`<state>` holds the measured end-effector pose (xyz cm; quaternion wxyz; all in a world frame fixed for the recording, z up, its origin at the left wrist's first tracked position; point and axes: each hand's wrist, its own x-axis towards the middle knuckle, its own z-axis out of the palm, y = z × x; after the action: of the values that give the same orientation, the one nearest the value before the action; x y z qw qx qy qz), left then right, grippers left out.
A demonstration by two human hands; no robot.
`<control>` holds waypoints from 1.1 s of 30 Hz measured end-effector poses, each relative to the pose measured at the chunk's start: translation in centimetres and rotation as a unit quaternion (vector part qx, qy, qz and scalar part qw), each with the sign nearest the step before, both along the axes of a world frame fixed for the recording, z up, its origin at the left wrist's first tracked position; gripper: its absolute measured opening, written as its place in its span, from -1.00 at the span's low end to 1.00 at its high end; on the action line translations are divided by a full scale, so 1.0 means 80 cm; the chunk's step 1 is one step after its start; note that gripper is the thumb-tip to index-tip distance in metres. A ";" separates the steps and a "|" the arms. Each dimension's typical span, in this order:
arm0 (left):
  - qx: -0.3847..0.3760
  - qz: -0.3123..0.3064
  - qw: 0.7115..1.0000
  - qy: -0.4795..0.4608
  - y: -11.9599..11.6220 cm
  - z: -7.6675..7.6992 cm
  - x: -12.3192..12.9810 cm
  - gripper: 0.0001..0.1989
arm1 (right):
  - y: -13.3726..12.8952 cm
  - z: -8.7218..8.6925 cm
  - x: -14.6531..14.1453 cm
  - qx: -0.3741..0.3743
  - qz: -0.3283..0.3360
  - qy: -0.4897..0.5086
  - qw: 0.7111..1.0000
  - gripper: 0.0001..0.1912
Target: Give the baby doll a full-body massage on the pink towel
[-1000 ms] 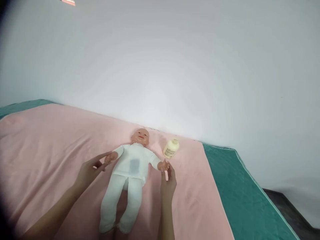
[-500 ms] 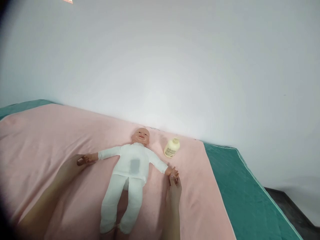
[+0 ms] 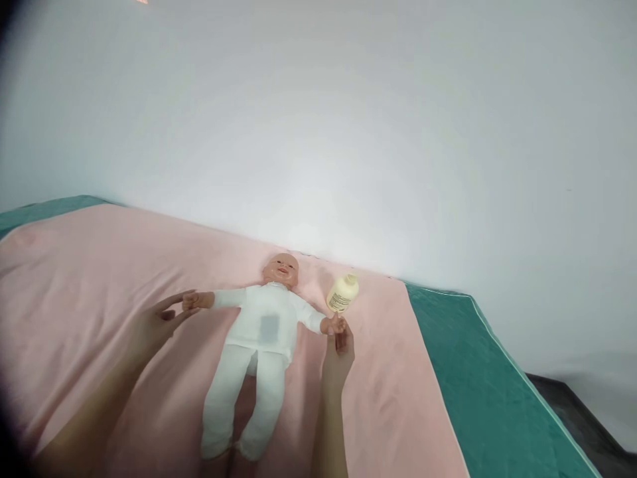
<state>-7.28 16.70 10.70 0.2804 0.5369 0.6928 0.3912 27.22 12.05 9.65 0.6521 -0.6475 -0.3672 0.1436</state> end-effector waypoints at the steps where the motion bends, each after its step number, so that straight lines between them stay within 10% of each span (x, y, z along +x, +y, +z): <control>1: 0.009 -0.015 1.000 -0.003 -0.002 0.004 0.012 -0.47 | 0.003 0.006 -0.010 0.005 0.017 0.000 1.000 -0.60; 8: 0.103 -0.278 0.951 0.089 -0.011 -0.011 0.093 -0.66 | 0.002 0.003 -0.080 0.050 0.222 -0.244 0.943 -0.65; 15: 0.187 -0.316 0.901 0.232 -0.010 -0.039 0.115 -0.63 | -0.003 -0.029 -0.099 0.044 0.215 -0.357 0.908 -0.60; 22: 0.175 -0.284 0.925 0.182 -0.010 -0.028 0.105 -0.66 | -0.006 -0.021 -0.088 0.030 0.227 -0.288 0.930 -0.64; 28: 0.036 -0.107 0.987 0.118 -0.014 0.006 0.055 -0.55 | -0.014 0.010 -0.042 -0.022 0.097 -0.044 0.994 -0.60; 33: -0.010 -0.014 0.991 0.136 0.003 -0.010 -0.002 -0.54 | -0.016 -0.018 0.025 -0.036 0.016 0.147 0.988 -0.44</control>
<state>-7.48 16.94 9.88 0.1947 0.5916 0.7209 0.3038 29.21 10.74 8.20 0.6728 -0.6363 -0.2722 0.2613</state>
